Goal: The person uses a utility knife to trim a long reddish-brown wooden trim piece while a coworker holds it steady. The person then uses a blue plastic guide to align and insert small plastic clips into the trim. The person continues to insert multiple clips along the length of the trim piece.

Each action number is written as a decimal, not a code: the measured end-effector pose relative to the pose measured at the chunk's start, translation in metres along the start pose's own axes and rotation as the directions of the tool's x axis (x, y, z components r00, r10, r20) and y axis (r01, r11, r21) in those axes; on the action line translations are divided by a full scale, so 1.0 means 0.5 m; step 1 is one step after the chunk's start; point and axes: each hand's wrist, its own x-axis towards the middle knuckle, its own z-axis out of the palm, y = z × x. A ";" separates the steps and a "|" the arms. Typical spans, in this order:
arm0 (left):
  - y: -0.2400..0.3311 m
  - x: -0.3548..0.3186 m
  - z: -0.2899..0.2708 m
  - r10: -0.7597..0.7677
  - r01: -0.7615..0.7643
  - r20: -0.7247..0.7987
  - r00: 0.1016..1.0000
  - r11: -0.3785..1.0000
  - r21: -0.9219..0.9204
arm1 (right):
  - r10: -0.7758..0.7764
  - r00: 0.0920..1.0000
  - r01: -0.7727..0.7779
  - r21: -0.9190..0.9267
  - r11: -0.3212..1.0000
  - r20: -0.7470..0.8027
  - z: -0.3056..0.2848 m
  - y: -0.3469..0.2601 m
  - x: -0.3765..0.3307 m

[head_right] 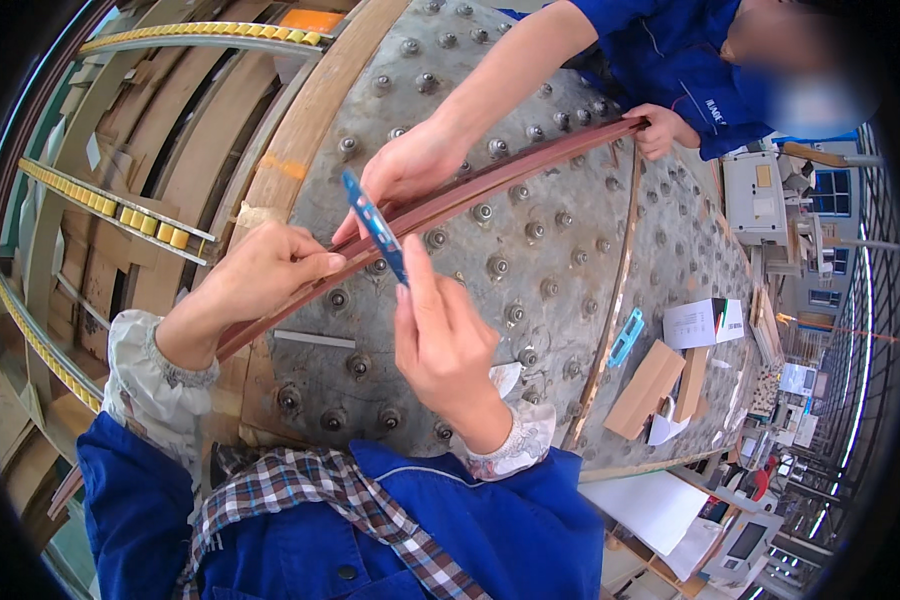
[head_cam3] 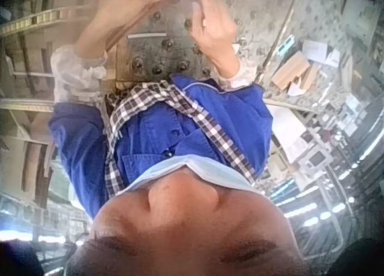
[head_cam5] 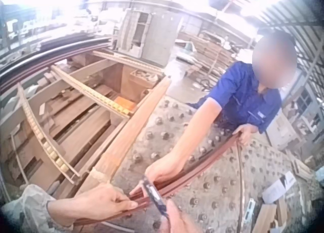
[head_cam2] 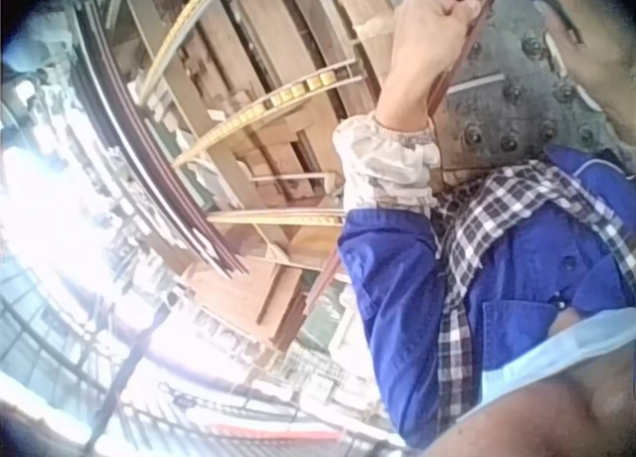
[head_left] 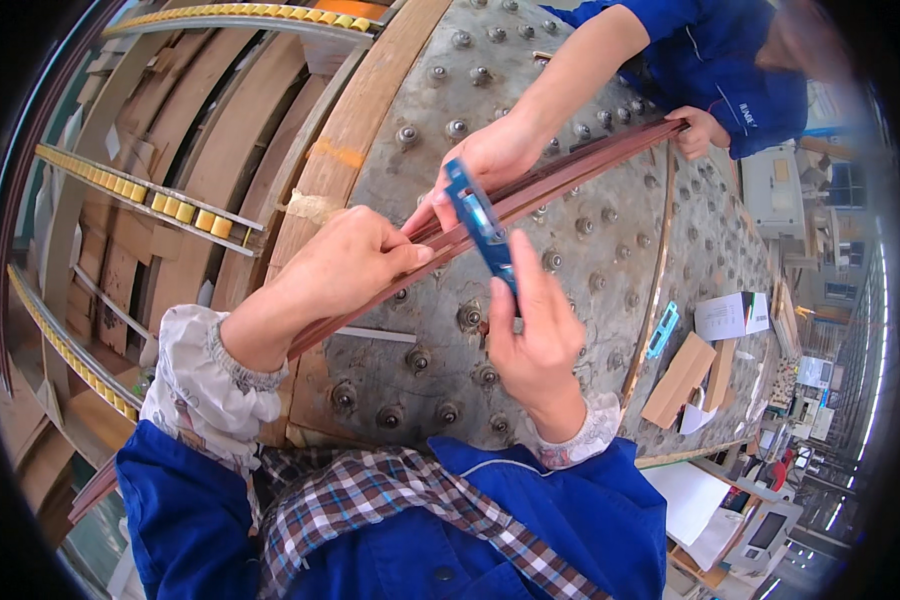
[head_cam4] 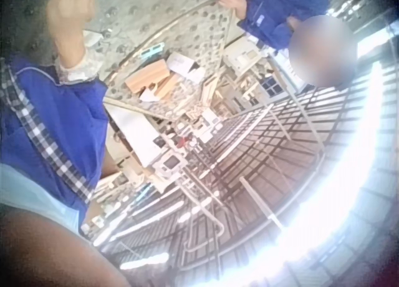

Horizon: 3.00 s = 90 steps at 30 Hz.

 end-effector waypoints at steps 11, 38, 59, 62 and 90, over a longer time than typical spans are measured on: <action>0.007 -0.001 0.000 -0.039 0.039 0.005 0.999 0.999 0.003 | 0.040 0.998 -0.039 -0.009 0.999 0.055 0.017 0.005 -0.011; -0.072 -0.088 -0.105 -0.246 0.349 0.248 0.937 0.682 -0.643 | -0.025 1.000 0.023 0.146 0.989 0.007 0.043 -0.181 -0.050; -0.073 -0.087 -0.109 -0.253 0.350 0.242 0.937 0.688 -0.635 | -0.108 0.993 0.111 0.058 0.992 -0.044 0.031 -0.198 -0.035; -0.080 -0.088 -0.113 -0.222 0.345 0.267 0.938 0.680 -0.648 | -0.025 0.969 0.015 0.044 0.999 0.246 0.062 -0.191 -0.048; -0.080 -0.083 -0.109 -0.240 0.344 0.249 0.938 0.727 -0.594 | -0.099 0.985 0.090 0.069 0.994 0.143 0.069 -0.182 -0.067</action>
